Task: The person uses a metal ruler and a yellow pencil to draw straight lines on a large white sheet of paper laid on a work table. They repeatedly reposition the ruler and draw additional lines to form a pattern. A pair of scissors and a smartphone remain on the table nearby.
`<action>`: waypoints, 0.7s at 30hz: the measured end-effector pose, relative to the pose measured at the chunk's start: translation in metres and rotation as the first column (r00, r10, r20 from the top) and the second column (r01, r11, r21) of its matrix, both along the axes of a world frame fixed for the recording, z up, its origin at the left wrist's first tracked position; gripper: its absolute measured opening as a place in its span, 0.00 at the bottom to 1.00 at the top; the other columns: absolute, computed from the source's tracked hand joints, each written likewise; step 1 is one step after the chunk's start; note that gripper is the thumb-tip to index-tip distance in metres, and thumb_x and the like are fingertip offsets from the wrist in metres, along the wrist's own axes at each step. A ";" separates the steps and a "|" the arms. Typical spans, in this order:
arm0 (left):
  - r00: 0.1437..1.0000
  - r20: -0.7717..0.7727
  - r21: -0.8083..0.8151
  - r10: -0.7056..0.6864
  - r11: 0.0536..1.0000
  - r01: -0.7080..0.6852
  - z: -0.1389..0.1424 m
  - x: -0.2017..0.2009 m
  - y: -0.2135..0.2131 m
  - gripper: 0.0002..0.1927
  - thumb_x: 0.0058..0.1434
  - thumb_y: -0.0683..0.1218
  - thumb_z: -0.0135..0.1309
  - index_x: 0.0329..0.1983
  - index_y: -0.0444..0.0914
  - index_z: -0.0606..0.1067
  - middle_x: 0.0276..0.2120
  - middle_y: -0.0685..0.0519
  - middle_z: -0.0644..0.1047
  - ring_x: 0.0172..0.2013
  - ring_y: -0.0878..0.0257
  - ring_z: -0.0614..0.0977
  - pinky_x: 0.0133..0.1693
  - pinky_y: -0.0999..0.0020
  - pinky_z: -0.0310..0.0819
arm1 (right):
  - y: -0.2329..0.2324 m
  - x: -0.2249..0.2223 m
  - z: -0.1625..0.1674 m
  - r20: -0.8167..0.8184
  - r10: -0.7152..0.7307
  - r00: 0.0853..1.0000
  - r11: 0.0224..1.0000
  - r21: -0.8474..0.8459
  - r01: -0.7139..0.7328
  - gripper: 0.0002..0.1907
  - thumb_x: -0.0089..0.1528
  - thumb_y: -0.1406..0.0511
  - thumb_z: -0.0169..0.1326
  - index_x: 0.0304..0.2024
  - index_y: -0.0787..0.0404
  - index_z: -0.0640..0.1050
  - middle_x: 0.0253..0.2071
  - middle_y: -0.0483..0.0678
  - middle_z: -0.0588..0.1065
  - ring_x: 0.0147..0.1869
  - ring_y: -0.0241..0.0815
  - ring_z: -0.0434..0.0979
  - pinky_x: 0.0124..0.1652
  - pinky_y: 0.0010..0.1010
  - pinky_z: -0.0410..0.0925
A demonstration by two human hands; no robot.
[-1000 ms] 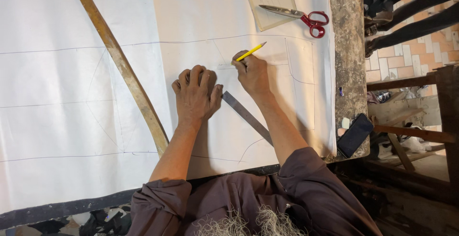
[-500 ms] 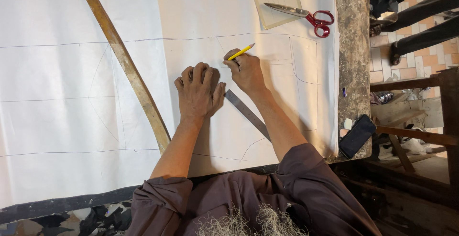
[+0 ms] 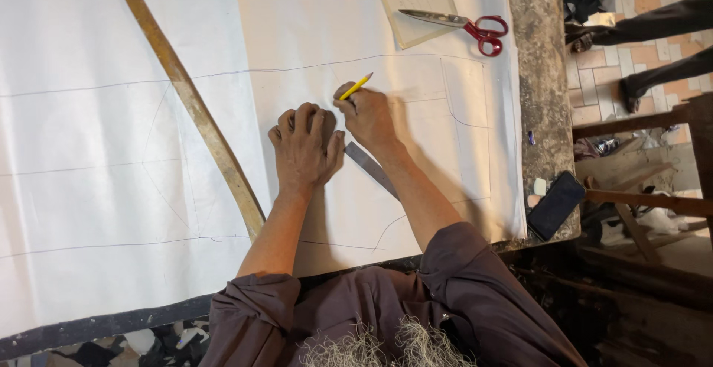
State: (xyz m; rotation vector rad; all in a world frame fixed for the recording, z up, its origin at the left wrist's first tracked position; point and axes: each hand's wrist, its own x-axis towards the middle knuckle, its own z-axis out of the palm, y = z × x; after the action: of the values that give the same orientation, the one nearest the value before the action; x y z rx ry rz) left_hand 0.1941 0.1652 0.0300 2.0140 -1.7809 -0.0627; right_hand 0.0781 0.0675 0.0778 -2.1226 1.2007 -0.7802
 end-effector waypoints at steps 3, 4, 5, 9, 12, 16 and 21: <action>1.000 -0.025 0.000 0.000 1.000 0.000 0.008 -0.005 0.000 0.28 0.62 0.59 0.53 0.61 0.41 0.70 0.59 0.54 0.68 0.57 0.49 0.67 0.51 0.48 0.59 | 0.008 -0.027 -0.004 0.114 -0.027 0.993 0.989 0.149 0.010 0.03 0.61 0.70 0.61 0.38 0.63 0.82 0.27 0.48 0.78 0.28 0.36 0.77 0.31 0.28 0.70; 1.000 -0.028 0.014 0.008 1.000 -0.008 0.010 -0.008 0.000 0.30 0.62 0.59 0.53 0.64 0.41 0.69 0.61 0.53 0.68 0.57 0.48 0.66 0.51 0.47 0.59 | 0.012 -0.044 -0.008 0.145 -0.113 0.983 0.974 0.210 0.081 0.03 0.62 0.69 0.61 0.38 0.63 0.82 0.26 0.48 0.78 0.27 0.34 0.74 0.29 0.27 0.68; 0.999 -0.034 0.035 0.023 0.999 -0.022 0.013 -0.010 0.000 0.33 0.61 0.59 0.53 0.66 0.41 0.68 0.64 0.53 0.67 0.58 0.47 0.66 0.51 0.47 0.59 | 0.019 -0.065 -0.010 0.168 -0.195 0.966 0.950 0.279 0.143 0.03 0.63 0.69 0.61 0.38 0.63 0.82 0.25 0.48 0.77 0.26 0.33 0.71 0.28 0.26 0.66; 0.997 0.069 0.056 -0.040 0.998 0.036 0.018 -0.020 -0.002 0.38 0.64 0.60 0.52 0.75 0.44 0.60 0.74 0.52 0.59 0.67 0.44 0.61 0.52 0.41 0.57 | 0.060 -0.160 -0.027 0.248 -0.280 0.927 0.952 0.198 0.235 0.07 0.63 0.67 0.63 0.40 0.64 0.80 0.31 0.46 0.80 0.34 0.29 0.79 0.33 0.21 0.72; 0.978 0.174 0.016 -0.114 0.994 0.112 0.018 -0.031 -0.004 0.41 0.66 0.63 0.51 0.79 0.47 0.57 0.76 0.53 0.56 0.72 0.44 0.57 0.58 0.38 0.54 | 0.101 -0.228 -0.040 0.134 -0.296 0.946 0.955 0.064 0.290 0.06 0.63 0.70 0.63 0.42 0.66 0.83 0.35 0.50 0.81 0.34 0.34 0.78 0.34 0.24 0.71; 0.872 0.293 0.132 -0.392 0.920 0.369 0.017 -0.054 -0.015 0.41 0.64 0.63 0.48 0.79 0.52 0.55 0.76 0.58 0.56 0.75 0.48 0.55 0.65 0.39 0.52 | 0.137 -0.297 -0.050 0.188 -0.180 0.966 0.979 -0.059 0.194 0.09 0.64 0.72 0.58 0.47 0.65 0.81 0.42 0.51 0.81 0.41 0.40 0.81 0.41 0.27 0.74; 0.852 0.316 0.460 -0.418 0.853 0.248 0.025 -0.091 -0.034 0.38 0.62 0.72 0.43 0.74 0.56 0.57 0.75 0.58 0.57 0.74 0.50 0.52 0.69 0.37 0.44 | 0.153 -0.353 -0.055 0.071 -0.127 0.989 0.992 0.014 0.126 0.16 0.60 0.64 0.64 0.50 0.62 0.81 0.48 0.53 0.80 0.52 0.48 0.80 0.51 0.37 0.73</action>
State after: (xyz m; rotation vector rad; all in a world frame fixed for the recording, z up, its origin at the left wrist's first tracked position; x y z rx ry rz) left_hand 0.1030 0.1311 0.0547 2.0577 -2.5701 -0.1408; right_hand -0.2745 0.2203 0.0232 -2.0086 1.3079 -0.8976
